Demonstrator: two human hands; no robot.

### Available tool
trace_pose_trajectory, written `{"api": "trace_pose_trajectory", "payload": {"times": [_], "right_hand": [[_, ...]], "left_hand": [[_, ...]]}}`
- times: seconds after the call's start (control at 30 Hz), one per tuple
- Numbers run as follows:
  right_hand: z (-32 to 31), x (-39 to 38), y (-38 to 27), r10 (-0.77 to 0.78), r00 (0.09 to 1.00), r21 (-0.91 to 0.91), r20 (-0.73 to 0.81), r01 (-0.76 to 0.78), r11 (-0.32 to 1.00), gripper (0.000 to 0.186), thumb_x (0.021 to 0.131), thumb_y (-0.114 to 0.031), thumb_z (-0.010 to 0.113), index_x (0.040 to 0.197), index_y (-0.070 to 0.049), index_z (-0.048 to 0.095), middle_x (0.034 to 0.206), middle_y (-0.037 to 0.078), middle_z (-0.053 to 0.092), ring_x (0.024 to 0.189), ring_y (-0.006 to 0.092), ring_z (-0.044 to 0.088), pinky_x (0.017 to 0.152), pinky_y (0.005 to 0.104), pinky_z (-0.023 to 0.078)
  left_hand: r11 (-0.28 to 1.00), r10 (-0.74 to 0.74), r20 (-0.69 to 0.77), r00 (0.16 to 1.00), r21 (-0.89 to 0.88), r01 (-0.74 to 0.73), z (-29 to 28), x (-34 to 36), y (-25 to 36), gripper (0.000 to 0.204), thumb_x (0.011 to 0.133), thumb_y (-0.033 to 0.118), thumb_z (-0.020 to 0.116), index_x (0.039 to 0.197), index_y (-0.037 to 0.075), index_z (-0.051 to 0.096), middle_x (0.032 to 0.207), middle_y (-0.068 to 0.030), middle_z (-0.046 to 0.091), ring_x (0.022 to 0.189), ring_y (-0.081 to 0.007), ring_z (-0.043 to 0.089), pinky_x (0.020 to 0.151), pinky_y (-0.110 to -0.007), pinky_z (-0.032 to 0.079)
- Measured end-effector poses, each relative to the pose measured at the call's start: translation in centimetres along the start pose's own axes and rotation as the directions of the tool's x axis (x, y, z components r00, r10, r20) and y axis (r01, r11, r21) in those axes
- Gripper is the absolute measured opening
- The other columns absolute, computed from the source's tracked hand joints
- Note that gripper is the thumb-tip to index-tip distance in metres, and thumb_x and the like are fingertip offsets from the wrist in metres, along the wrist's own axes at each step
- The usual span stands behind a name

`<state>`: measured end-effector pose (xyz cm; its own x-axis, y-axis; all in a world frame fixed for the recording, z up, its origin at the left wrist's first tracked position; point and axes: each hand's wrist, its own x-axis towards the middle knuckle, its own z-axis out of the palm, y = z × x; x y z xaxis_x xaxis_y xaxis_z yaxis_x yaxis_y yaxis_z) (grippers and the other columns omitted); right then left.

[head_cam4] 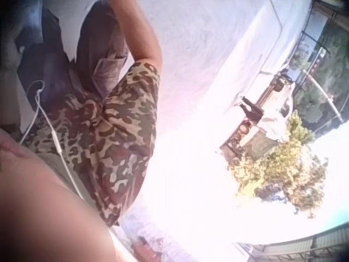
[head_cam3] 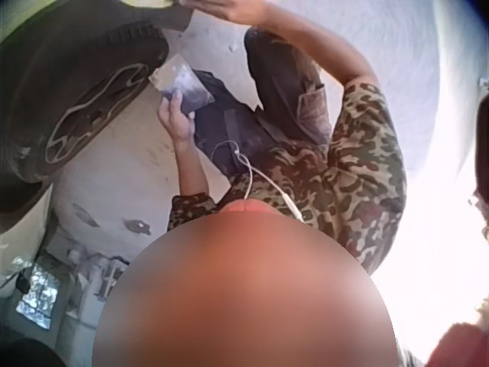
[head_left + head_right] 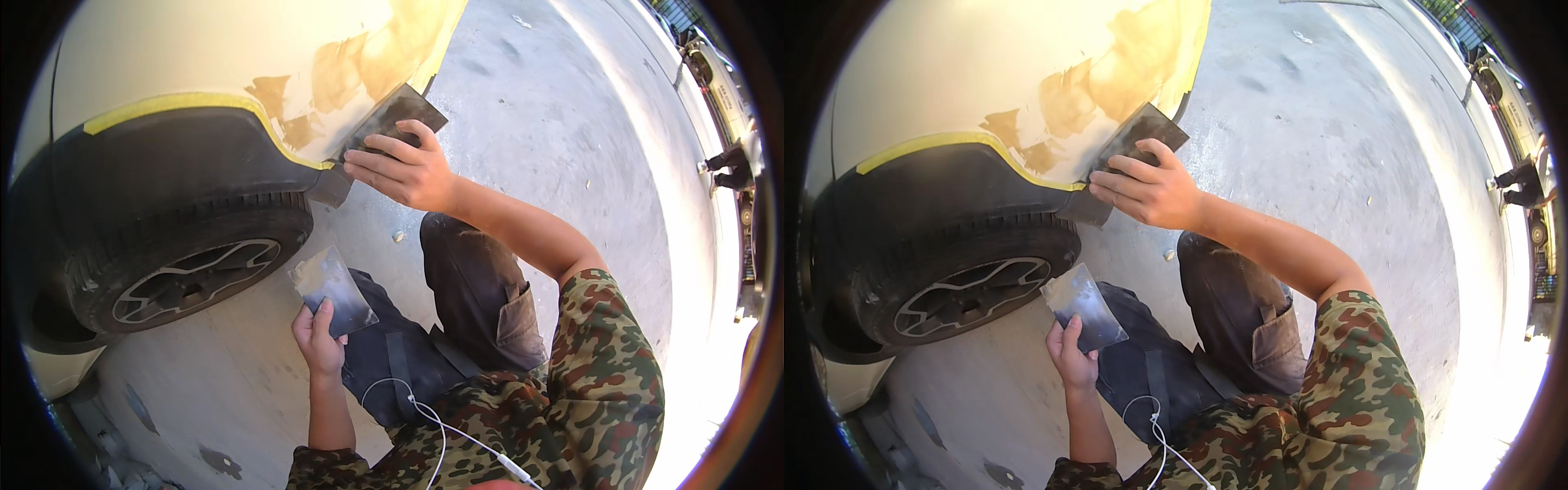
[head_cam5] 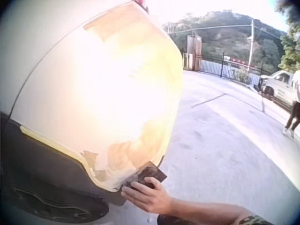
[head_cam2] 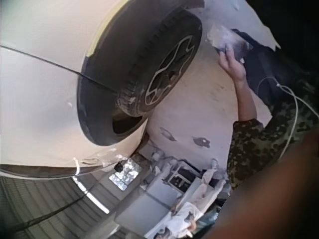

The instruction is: The person applies a beige body filler to the rear quarter panel of a white car using a metal spreader. They repeatedly transfer filler from a second spreader to the application spreader and smooth the material over the taped-off area.

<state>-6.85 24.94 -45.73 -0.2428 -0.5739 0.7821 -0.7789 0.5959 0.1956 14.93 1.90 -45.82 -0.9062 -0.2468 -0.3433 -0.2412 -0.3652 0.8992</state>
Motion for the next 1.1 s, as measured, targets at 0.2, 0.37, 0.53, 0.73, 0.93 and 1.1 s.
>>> {"api": "trace_pose_trajectory", "payload": {"times": [0.2,0.37,0.53,0.73,0.93,1.1], "right_hand": [[-4.9,-2.8,2.8,0.331,0.943,0.173,-0.018,-0.323,0.93,0.032,0.085,-0.001,0.076,0.117,-0.009,0.078,0.119,0.005,0.078,0.104,0.0213,0.072,0.092,0.038,0.051],[-7.0,-5.1,4.1,0.792,0.607,0.468,0.071,-0.721,0.511,0.026,0.097,0.002,0.068,0.121,-0.002,0.077,0.113,0.01,0.078,0.1,0.021,0.072,0.086,0.0319,0.057],[-6.5,-8.3,6.3,0.906,0.177,0.684,0.385,-0.713,-0.151,0.026,0.102,-0.008,0.067,0.126,-0.001,0.076,0.11,0.007,0.078,0.096,0.0096,0.068,0.086,0.0282,0.056],[-5.8,-9.6,6.7,0.872,0.089,0.765,0.481,-0.529,-0.368,0.032,0.104,-0.013,0.068,0.13,0.004,0.072,0.112,0.006,0.076,0.096,0.0094,0.068,0.087,0.0281,0.057],[-5.7,-11.2,5.6,0.726,-0.211,0.643,0.655,-0.349,-0.682,0.035,0.102,-0.012,0.069,0.132,0.006,0.07,0.117,0.009,0.075,0.104,0.0129,0.068,0.095,0.0303,0.054],[-5.7,-12.7,5.2,0.674,-0.31,0.583,0.671,-0.343,-0.737,0.034,0.102,-0.01,0.068,0.132,0.006,0.07,0.119,0.01,0.075,0.107,0.0133,0.067,0.098,0.031,0.052]], "left_hand": [[0.998,0.052,0.082,0.995,-0.047,-0.049,2.2,0.6,-0.6,0.018,0.104,0.014,0.059,0.101,-0.002,0.067,0.082,-0.0053,0.068,0.056,-0.0098,0.058,0.044,-0.025,0.043],[0.994,0.088,0.147,0.985,-0.072,-0.078,5.2,1.5,-0.9,0.018,0.105,0.013,0.057,0.102,-0.002,0.066,0.083,-0.0078,0.068,0.057,-0.0125,0.059,0.046,-0.027,0.045],[0.995,0.096,0.222,0.97,-0.043,-0.088,8.5,2.6,-1.6,0.021,0.104,0.013,0.056,0.106,-0.005,0.066,0.089,-0.0104,0.069,0.065,-0.016,0.063,0.057,-0.029,0.051],[0.977,0.182,0.193,0.964,0.074,-0.199,8.4,3.6,-2.5,0.029,0.102,0.014,0.058,0.117,-0.009,0.066,0.112,-0.0136,0.071,0.103,-0.0199,0.066,0.094,-0.034,0.052],[0.965,0.087,0.278,0.957,0.215,-0.151,7.6,4.1,-0.4,0.028,0.103,0.014,0.06,0.117,-0.009,0.067,0.116,-0.0125,0.071,0.106,-0.0216,0.067,0.097,-0.037,0.052],[0.935,0.045,0.32,0.946,0.32,-0.153,7.6,6.1,-1.3,0.024,0.105,0.013,0.061,0.11,-0.008,0.07,0.113,-0.011,0.071,0.105,-0.0205,0.066,0.097,-0.036,0.051]]}}
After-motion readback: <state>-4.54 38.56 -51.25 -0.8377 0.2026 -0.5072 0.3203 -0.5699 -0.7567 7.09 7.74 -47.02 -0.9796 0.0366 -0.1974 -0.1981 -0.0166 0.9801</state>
